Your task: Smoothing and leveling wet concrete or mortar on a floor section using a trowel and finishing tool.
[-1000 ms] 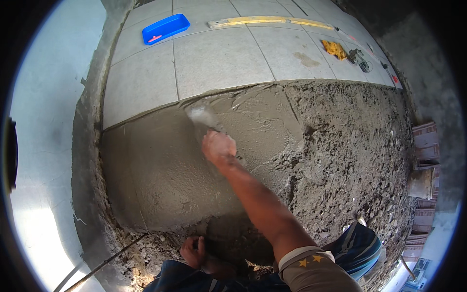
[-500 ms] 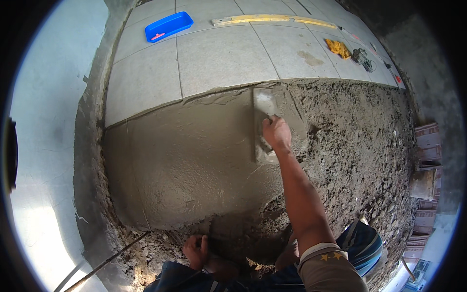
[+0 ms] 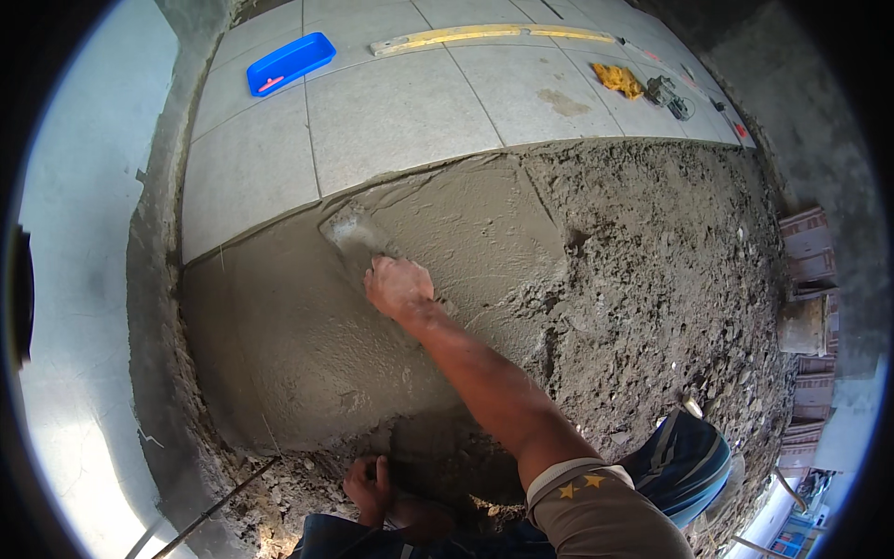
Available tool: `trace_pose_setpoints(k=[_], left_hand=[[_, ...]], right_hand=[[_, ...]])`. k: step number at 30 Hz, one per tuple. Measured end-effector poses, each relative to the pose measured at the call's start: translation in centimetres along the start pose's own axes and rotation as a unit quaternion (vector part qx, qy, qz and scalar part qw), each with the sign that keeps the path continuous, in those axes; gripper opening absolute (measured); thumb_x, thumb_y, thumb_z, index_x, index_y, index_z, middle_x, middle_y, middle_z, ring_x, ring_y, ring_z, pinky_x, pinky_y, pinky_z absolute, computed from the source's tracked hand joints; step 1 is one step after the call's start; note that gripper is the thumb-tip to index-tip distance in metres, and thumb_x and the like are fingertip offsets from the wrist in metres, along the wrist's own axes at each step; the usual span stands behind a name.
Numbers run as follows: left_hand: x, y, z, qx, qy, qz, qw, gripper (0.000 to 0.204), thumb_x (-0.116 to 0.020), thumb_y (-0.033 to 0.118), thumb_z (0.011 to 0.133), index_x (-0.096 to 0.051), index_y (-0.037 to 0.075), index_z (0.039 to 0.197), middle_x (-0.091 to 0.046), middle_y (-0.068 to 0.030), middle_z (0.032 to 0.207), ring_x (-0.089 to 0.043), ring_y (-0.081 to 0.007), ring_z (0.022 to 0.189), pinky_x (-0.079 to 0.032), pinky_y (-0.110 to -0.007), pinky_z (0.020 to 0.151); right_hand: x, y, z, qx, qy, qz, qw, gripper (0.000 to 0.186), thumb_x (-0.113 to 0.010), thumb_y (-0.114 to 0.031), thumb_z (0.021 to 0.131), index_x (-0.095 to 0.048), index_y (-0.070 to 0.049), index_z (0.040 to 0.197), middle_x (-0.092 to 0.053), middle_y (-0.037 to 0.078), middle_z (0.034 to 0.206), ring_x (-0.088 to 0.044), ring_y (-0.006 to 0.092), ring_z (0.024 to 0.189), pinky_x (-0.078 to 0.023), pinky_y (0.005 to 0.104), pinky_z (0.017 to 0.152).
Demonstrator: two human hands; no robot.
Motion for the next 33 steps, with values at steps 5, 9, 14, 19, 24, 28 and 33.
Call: trace_pose_setpoints(k=[5, 9, 14, 19, 24, 28, 33], left_hand=[[0.2, 0.0, -0.2, 0.018, 0.013, 0.017, 1.000, 0.018, -0.077, 0.027, 0.088, -0.072, 0.011, 0.081, -0.068, -0.0123, 0.073, -0.067, -0.0354, 0.067, -0.052, -0.045, 0.061], [0.2, -0.2, -0.2, 0.035, -0.011, 0.028, 0.999, 0.019, -0.077, 0.029, 0.088, -0.073, 0.011, 0.081, -0.068, -0.0124, 0.072, -0.067, -0.0346, 0.067, -0.052, -0.045, 0.061], [0.3, -0.2, -0.1, 0.023, -0.014, 0.008, 1.000, 0.020, -0.077, 0.027, 0.088, -0.073, 0.010, 0.081, -0.068, -0.0127, 0.071, -0.067, -0.0327, 0.065, -0.051, -0.044, 0.060], [0.3, -0.3, -0.2, 0.011, -0.007, 0.010, 1.000, 0.020, -0.076, 0.027, 0.089, -0.072, 0.009, 0.080, -0.067, -0.0131, 0.070, -0.067, -0.0339, 0.065, -0.051, -0.044, 0.059], [0.2, -0.3, -0.4, 0.005, -0.003, -0.003, 1.000, 0.019, -0.075, 0.025, 0.090, -0.071, 0.010, 0.081, -0.068, -0.0127, 0.073, -0.067, -0.0355, 0.066, -0.052, -0.046, 0.061], [0.2, -0.3, -0.3, 0.016, -0.012, -0.003, 1.000, 0.019, -0.075, 0.025, 0.090, -0.071, 0.010, 0.079, -0.068, -0.0130, 0.073, -0.067, -0.0355, 0.066, -0.052, -0.046, 0.061], [0.1, -0.2, -0.2, 0.011, -0.016, 0.003, 1.000, 0.019, -0.075, 0.025, 0.090, -0.071, 0.010, 0.079, -0.068, -0.0134, 0.073, -0.067, -0.0356, 0.067, -0.052, -0.046, 0.061]], right_hand=[[3.3, 7.3, 0.6, -0.049, 0.110, -0.065, 0.991, 0.036, -0.046, -0.039, 0.104, -0.067, -0.010, 0.109, -0.074, 0.016, 0.098, -0.073, 0.0345, 0.094, -0.059, 0.0497, 0.083], [7.6, 14.1, -1.3, -0.209, 0.145, -0.032, 0.966, 0.044, -0.051, -0.038, 0.099, -0.067, -0.005, 0.123, -0.073, 0.023, 0.109, -0.070, 0.0437, 0.101, -0.056, 0.0534, 0.088], [5.5, 8.9, -4.2, -0.051, 0.106, 0.239, 0.964, 0.050, -0.060, -0.036, 0.099, -0.061, -0.003, 0.136, -0.074, 0.023, 0.103, -0.073, 0.0423, 0.093, -0.057, 0.0508, 0.083], [-1.1, -2.3, -3.0, 0.111, 0.048, 0.323, 0.939, 0.048, -0.061, -0.039, 0.102, -0.060, -0.005, 0.136, -0.072, 0.022, 0.114, -0.071, 0.0394, 0.102, -0.055, 0.0460, 0.090], [-4.5, -6.7, -0.2, 0.081, 0.033, 0.290, 0.953, 0.042, -0.057, -0.034, 0.102, -0.061, -0.005, 0.132, -0.069, 0.026, 0.118, -0.064, 0.0467, 0.114, -0.052, 0.0508, 0.097], [-2.4, -3.3, 0.8, 0.057, 0.066, 0.223, 0.971, 0.038, -0.055, -0.032, 0.102, -0.061, -0.004, 0.127, -0.070, 0.027, 0.111, -0.067, 0.0470, 0.105, -0.054, 0.0527, 0.091], [1.9, 6.5, 1.0, 0.046, 0.190, 0.229, 0.954, 0.029, -0.059, -0.030, 0.098, -0.067, -0.004, 0.109, -0.070, 0.027, 0.102, -0.068, 0.0471, 0.098, -0.055, 0.0516, 0.086]])
Point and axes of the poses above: each hand's wrist, its own z-axis towards the middle knuckle, its own x-axis out of the back of the hand, y = z × x, the point moved 2 cm from there along z, towards the middle knuckle
